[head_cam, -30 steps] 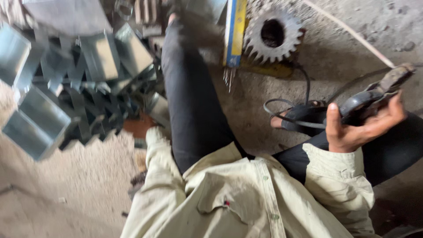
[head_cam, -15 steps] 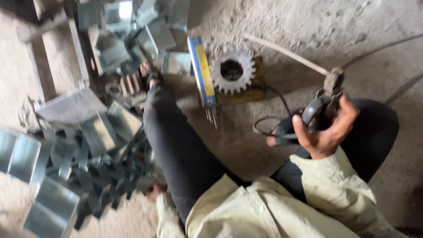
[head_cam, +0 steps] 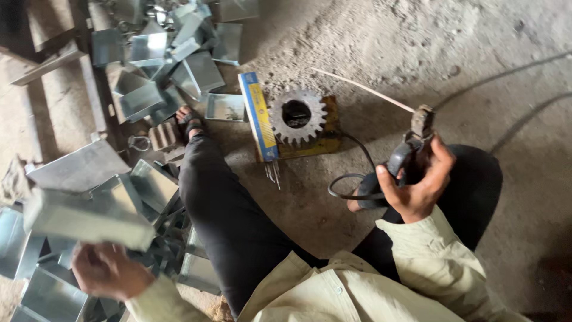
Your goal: The person sits on the floor and welds the seams of rectangular metal boxes using a welding torch. They pick up each box from a pile, place it on a gear-shaped jig, weld the edges, and then set the finished box aside.
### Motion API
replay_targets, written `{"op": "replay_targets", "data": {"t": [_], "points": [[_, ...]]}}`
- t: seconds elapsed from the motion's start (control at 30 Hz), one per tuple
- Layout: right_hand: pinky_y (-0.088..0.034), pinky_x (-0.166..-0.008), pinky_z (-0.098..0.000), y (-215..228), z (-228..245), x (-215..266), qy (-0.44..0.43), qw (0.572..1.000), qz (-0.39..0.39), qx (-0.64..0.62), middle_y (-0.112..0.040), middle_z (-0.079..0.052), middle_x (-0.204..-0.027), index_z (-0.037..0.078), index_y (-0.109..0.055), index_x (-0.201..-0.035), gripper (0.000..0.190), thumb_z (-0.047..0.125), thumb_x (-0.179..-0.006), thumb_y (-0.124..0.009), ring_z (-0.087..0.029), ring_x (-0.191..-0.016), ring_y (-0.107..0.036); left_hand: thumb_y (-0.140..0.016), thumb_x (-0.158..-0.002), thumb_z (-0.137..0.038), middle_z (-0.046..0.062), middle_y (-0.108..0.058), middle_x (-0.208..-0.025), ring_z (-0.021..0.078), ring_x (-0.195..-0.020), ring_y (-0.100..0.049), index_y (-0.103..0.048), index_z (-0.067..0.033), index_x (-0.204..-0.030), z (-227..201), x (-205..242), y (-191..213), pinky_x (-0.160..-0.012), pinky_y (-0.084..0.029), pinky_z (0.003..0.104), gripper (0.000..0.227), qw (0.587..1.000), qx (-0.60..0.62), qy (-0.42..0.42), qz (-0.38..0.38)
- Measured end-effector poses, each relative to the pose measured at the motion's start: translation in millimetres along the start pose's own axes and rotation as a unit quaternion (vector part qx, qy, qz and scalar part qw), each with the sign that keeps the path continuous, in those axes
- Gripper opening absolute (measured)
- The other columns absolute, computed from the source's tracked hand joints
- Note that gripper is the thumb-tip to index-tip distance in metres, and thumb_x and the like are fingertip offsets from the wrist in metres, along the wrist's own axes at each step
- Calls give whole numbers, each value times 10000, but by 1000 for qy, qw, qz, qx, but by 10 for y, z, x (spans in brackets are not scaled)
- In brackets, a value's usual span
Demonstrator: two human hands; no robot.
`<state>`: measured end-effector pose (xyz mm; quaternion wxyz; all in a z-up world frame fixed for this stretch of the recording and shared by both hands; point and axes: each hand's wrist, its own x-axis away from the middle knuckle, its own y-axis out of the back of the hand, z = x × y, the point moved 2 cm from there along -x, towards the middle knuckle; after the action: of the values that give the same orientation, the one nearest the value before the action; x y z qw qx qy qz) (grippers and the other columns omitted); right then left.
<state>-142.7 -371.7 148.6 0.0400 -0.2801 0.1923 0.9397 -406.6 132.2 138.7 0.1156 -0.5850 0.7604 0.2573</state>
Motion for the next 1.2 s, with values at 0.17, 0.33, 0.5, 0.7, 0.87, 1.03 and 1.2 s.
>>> {"op": "replay_targets", "data": {"t": [0.17, 0.33, 0.5, 0.7, 0.87, 1.03, 1.2], "points": [[-538, -856, -293, -8, -29, -41, -21, 1000, -3, -22, -569, -170, -1257, -24, -313, -1561, 881, 236, -922, -862, -174, -998, -609, -504, -971, 39, 96, -706, -1173, 217, -1076, -686, -602, 7, -1316, -278, -824, -1306, -972, -589, 329, 360, 980, 143, -53, 126], [-537, -836, -279, -2, -39, -32, -30, 1000, 7, 6, -574, -169, -1277, -28, -296, -1567, 897, 247, -929, -862, -165, -998, -613, -745, -956, -251, 147, -702, -1196, 263, -1072, -688, -548, -37, -1340, -131, -670, -3363, -881, -574, 401, 482, 946, -85, -50, 308], [-544, -872, -281, -41, -28, -25, -25, 999, 26, 17, -571, -172, -1318, -30, -279, -1572, 904, 264, -949, -865, -173, -1027, -605, -827, -870, -269, 173, -686, -1237, 317, -1010, -697, -557, -123, -1404, -346, 488, -4207, -830, -621, 427, 616, 819, -155, -181, 521], [-529, -724, -282, -47, 108, -35, -21, 998, 29, 54, -607, -170, -1210, -62, -354, -1559, 906, 252, -874, -858, -174, -817, -609, -783, -899, -305, 86, -632, -1334, 299, -1221, -580, -394, -193, -1560, -404, 782, -4407, -1094, -356, 660, 775, 738, -225, -256, 582], [-568, -803, -322, -79, 121, -6, 34, 996, 33, 80, -618, -190, -1206, -69, -364, -1572, 915, 258, -877, -861, -233, -916, -659, -831, -801, -313, 65, -577, -1456, 292, -1329, -512, -416, -151, -1510, -324, 753, -4389, -1104, -260, 707, 838, 783, -202, -307, 502], [-578, -919, -373, -112, 120, 8, 71, 990, 29, 116, -593, -216, -1292, -47, -355, -1604, 932, 258, -890, -871, -300, -1059, -675, -831, -851, -334, 47, -578, -1447, 263, -1365, -502, -487, -154, -1457, -334, 704, -4367, -1145, -224, 740, 720, 772, -251, -234, 534], [-547, -752, -326, -163, 114, -13, 30, 994, 33, 99, -604, -202, -1214, -86, -385, -1542, 930, 291, -847, -876, -250, -900, -630, -855, -789, -329, 73, -567, -1426, 308, -1326, -488, -497, -131, -1420, -494, 635, -4338, -1076, -217, 747, 751, 777, -219, -217, 549]]}}
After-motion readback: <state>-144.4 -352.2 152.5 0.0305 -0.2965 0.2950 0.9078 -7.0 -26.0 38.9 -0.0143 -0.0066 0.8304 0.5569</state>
